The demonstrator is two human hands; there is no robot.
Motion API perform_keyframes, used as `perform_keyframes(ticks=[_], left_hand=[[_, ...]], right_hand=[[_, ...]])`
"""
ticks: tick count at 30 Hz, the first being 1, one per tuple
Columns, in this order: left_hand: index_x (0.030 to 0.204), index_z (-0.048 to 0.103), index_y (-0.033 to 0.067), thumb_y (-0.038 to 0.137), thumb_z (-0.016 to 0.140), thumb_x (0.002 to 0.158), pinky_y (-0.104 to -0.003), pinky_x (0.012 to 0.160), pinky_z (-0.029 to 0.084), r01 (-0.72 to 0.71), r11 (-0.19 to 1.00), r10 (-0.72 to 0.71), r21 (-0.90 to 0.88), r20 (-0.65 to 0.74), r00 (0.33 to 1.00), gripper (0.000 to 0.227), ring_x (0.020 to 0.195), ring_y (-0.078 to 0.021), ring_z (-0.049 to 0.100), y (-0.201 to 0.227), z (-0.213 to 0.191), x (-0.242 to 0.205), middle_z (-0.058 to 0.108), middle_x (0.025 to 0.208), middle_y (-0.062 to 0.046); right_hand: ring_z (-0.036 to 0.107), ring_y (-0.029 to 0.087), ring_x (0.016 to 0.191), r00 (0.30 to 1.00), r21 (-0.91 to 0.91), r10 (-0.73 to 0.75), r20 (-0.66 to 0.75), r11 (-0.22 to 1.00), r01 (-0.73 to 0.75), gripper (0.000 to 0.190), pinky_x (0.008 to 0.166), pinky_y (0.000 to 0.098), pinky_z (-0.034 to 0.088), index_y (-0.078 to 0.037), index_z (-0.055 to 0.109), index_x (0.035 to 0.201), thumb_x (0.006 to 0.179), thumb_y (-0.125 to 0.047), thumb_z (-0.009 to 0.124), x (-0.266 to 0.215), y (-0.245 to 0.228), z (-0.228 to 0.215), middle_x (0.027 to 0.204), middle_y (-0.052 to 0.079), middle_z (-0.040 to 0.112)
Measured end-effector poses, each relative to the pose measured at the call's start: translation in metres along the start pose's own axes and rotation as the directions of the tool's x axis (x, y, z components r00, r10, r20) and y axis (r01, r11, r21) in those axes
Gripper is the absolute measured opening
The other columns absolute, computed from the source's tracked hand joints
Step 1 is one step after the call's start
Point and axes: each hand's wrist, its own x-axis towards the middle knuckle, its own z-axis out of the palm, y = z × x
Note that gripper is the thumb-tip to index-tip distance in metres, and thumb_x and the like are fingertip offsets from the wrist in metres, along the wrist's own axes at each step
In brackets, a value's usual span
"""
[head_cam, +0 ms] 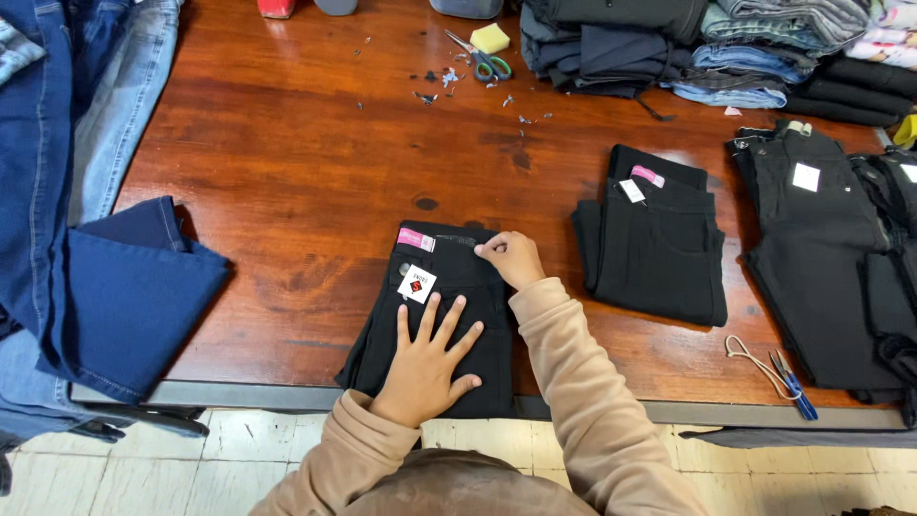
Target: The person trims loose threads from several pairs of black trousers using small snips. They pick up the trousers one by one from a table, locate threads along seams and hems, and cut them off.
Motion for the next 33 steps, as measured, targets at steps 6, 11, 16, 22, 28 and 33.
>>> perform_keyframes(ticks=[6, 11, 16, 22, 28, 33], left_hand=[[0.155, 0.039, 0.0289, 0.073, 0.035, 0.094, -0.079, 0.113, 0.006, 0.034, 0.999, -0.036, 0.027, 0.068, 0.997, 0.076, 0.155, -0.0455, 0.012, 0.003, 0.003, -0.005, 0.020, 0.170, -0.011], [0.157, 0.038, 0.0285, 0.069, 0.041, 0.096, -0.078, 0.114, 0.004, 0.036, 0.999, -0.038, 0.023, 0.069, 0.997, 0.073, 0.154, -0.0454, 0.012, 0.003, 0.004, -0.004, 0.020, 0.169, -0.012], [0.138, 0.057, 0.0153, 0.034, 0.066, 0.089, -0.067, 0.116, 0.016, 0.098, 0.965, -0.104, -0.242, -0.009, 0.995, 0.053, 0.147, -0.0446, 0.027, -0.007, -0.022, -0.013, 0.034, 0.160, -0.019], [0.153, 0.033, 0.0113, 0.022, 0.071, 0.086, -0.052, 0.110, 0.041, 0.549, 0.765, -0.522, -0.337, 0.174, 0.835, 0.079, 0.136, -0.0427, 0.047, -0.068, -0.030, -0.038, 0.046, 0.147, -0.023], [0.164, 0.011, 0.0192, 0.017, 0.073, 0.082, -0.037, 0.125, 0.022, 0.563, 0.312, -0.301, -0.765, 0.482, 0.823, 0.102, 0.157, -0.0192, 0.024, -0.075, -0.032, -0.014, 0.021, 0.172, -0.007], [0.164, 0.014, 0.0220, 0.009, 0.072, 0.080, -0.034, 0.122, 0.028, 0.542, 0.022, -0.287, -0.840, 0.514, 0.808, 0.102, 0.156, -0.0141, 0.027, -0.016, -0.066, 0.024, 0.021, 0.173, -0.003]], right_hand=[[0.071, 0.031, 0.104, 0.992, -0.045, -0.119, -0.039, 0.992, 0.117, 0.022, 0.094, 0.0421, 0.056, -0.016, 0.079, 0.098, 0.096, -0.036, 0.072, 0.021, 0.043, 0.009, 0.096, 0.008, 0.074], [0.067, 0.039, 0.109, 0.984, 0.023, -0.013, -0.178, 1.000, 0.017, 0.028, 0.095, 0.0499, 0.053, -0.004, 0.064, 0.111, 0.111, -0.027, 0.048, -0.014, 0.031, -0.059, 0.102, 0.021, 0.069], [0.070, 0.027, 0.084, 0.977, 0.207, 0.047, 0.207, 0.974, -0.091, 0.031, 0.085, 0.0350, 0.055, -0.010, 0.069, 0.110, 0.101, -0.030, 0.047, -0.131, 0.078, -0.095, 0.089, 0.010, 0.074], [0.054, 0.022, 0.124, 0.955, 0.312, -0.126, 0.268, 0.949, 0.037, 0.080, 0.107, 0.0400, 0.044, -0.016, 0.028, 0.160, 0.093, -0.031, 0.070, -0.228, 0.005, -0.047, 0.146, 0.011, 0.050], [0.007, 0.021, 0.160, 0.972, 0.686, -0.027, 0.235, 0.712, -0.147, 0.111, 0.128, 0.0382, 0.005, -0.011, 0.002, 0.163, 0.085, -0.031, 0.078, -0.228, -0.040, -0.053, 0.174, 0.011, 0.005], [0.005, 0.023, 0.160, 0.988, 0.716, -0.151, 0.028, 0.693, 0.086, 0.114, 0.129, 0.0424, 0.007, -0.008, 0.001, 0.163, 0.086, -0.043, 0.078, -0.245, -0.032, -0.123, 0.174, 0.011, 0.000]])
